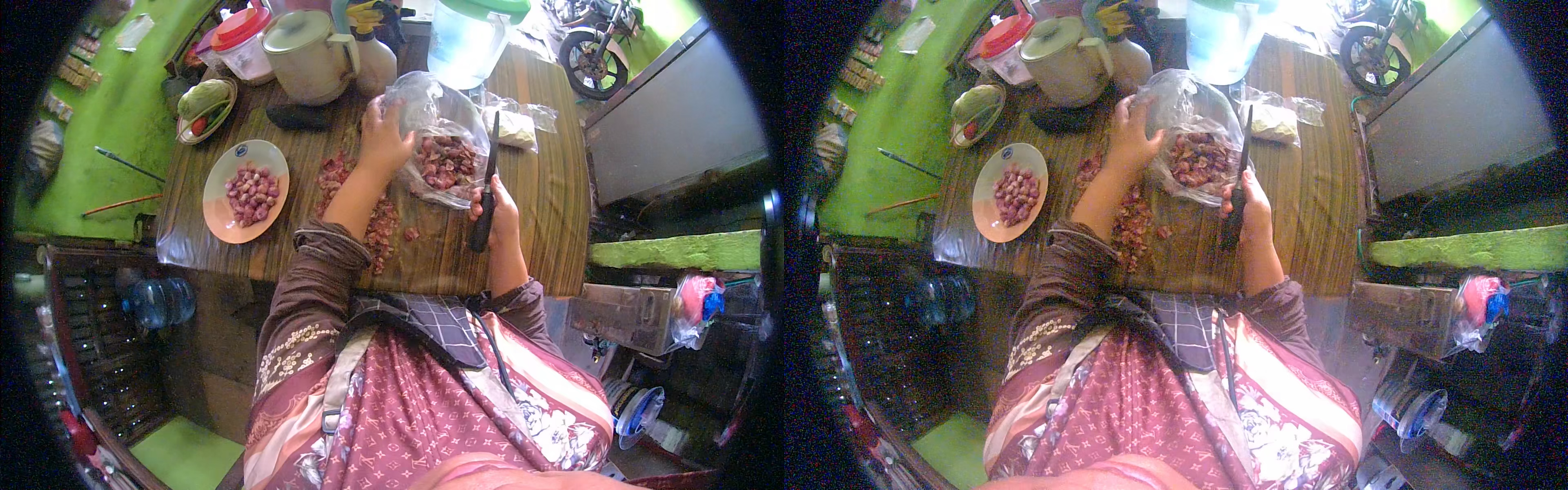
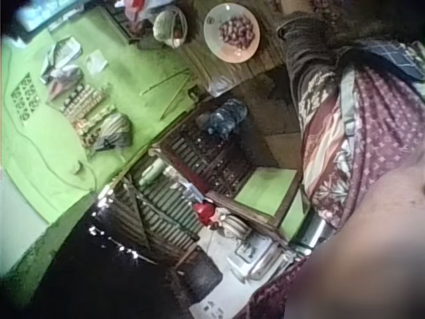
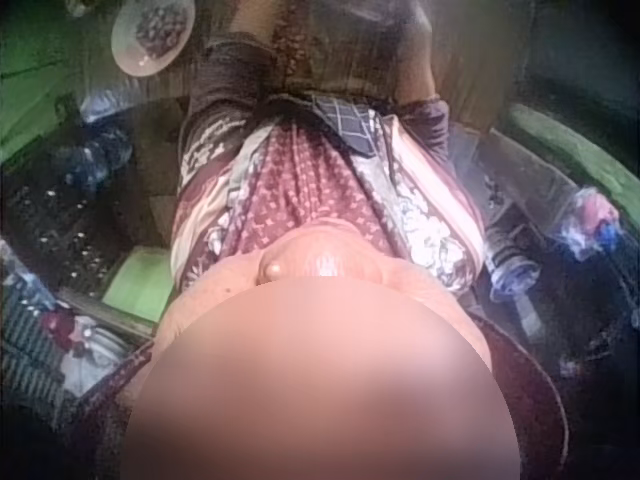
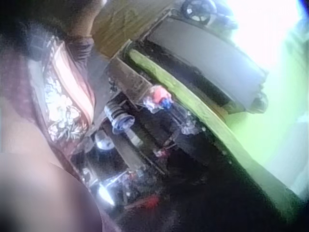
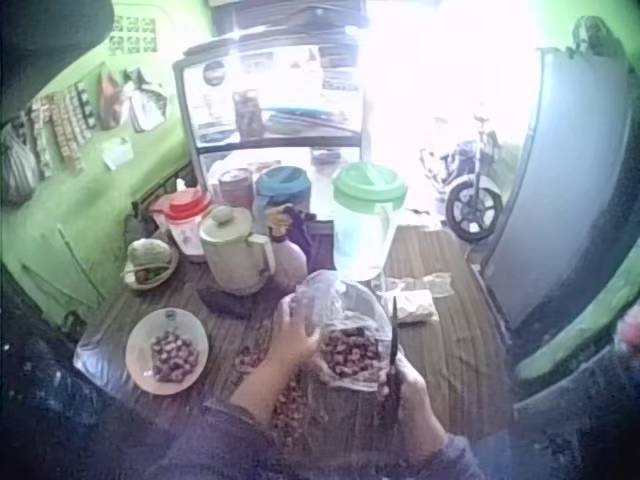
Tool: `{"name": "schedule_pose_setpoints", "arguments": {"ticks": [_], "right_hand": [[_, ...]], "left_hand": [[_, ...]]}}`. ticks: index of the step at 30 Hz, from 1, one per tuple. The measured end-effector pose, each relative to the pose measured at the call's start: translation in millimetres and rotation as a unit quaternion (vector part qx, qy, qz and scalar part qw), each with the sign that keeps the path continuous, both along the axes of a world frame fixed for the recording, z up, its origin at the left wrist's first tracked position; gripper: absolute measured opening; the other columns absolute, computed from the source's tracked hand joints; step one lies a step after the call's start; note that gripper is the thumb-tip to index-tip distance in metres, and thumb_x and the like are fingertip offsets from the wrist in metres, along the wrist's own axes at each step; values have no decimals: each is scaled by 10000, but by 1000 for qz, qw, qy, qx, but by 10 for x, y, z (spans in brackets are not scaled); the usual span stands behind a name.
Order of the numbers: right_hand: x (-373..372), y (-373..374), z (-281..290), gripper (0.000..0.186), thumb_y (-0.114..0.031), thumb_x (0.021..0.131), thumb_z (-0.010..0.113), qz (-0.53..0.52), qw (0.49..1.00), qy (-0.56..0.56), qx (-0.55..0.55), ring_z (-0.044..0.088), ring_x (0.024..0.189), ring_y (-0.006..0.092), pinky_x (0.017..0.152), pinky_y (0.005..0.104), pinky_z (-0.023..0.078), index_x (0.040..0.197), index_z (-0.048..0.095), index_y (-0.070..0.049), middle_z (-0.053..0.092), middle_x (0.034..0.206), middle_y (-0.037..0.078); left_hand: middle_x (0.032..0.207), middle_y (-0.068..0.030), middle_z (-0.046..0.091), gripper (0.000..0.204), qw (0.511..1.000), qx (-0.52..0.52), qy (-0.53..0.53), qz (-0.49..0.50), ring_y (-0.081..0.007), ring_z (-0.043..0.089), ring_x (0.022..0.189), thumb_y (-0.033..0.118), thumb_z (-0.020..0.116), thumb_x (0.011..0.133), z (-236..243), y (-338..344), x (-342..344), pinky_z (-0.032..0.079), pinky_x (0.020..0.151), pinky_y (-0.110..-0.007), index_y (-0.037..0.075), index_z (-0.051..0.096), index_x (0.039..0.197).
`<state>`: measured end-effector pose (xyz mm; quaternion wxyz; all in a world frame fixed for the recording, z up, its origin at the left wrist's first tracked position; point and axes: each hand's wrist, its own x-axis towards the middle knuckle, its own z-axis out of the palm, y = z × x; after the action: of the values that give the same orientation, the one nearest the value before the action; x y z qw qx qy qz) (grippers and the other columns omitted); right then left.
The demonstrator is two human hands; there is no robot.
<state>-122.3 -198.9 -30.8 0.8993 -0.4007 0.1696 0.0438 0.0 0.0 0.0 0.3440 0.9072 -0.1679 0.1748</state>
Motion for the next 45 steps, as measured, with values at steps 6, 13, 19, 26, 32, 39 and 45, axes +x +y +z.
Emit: {"name": "schedule_pose_setpoints", "arguments": {"ticks": [6,13,19,26,32,39,45], "right_hand": [[-22,-106,46,206,-329,928,415,-8,1000,-7,-11,457,464,115,410,245,370,943,431,-124,511,670,42],[6,-39,27,217,-318,933,399,-7,1000,-18,-22,444,462,105,412,237,370,1050,433,-139,496,664,36],[-50,-57,125,369,-330,928,404,61,995,-35,-72,440,452,102,411,223,366,1239,388,-133,481,647,28],[-91,422,360,496,-365,926,395,210,950,-142,-182,447,482,91,461,201,367,1336,319,-98,485,651,28],[-118,880,489,545,-297,913,466,252,870,-255,-339,432,585,58,544,197,359,1382,253,-119,459,632,-9],[-194,1012,611,512,-262,890,476,311,816,-251,-417,613,861,274,778,355,439,1349,278,-151,616,918,161],[-202,1122,584,481,-244,884,491,301,797,-276,-445,558,981,394,824,394,434,1313,306,-131,576,1052,203]], "left_hand": [[931,-190,589,253,977,147,103,-113,-360,565,885,106,585,709,-85,-250,-46,452,799,-423,41,588,954],[974,-194,589,272,984,119,121,-48,-344,562,930,153,595,748,-326,-391,167,451,820,-412,12,579,980],[957,-133,627,234,948,-166,234,-141,-244,616,849,104,617,768,-164,-138,91,483,778,-326,7,586,979],[936,-84,620,254,731,-545,364,-186,-153,605,835,56,640,793,28,294,-492,497,779,-287,3,561,1029],[934,-79,620,208,714,-607,311,-156,-154,611,818,50,624,806,-12,556,-927,515,701,-280,11,560,1000],[989,-82,614,201,719,-614,290,-150,-162,604,867,42,628,801,-119,835,-1142,501,777,-308,-7,581,991],[941,-92,621,210,743,-605,259,-120,-164,611,848,60,643,792,-64,891,-1257,506,765,-286,-17,579,977]]}}
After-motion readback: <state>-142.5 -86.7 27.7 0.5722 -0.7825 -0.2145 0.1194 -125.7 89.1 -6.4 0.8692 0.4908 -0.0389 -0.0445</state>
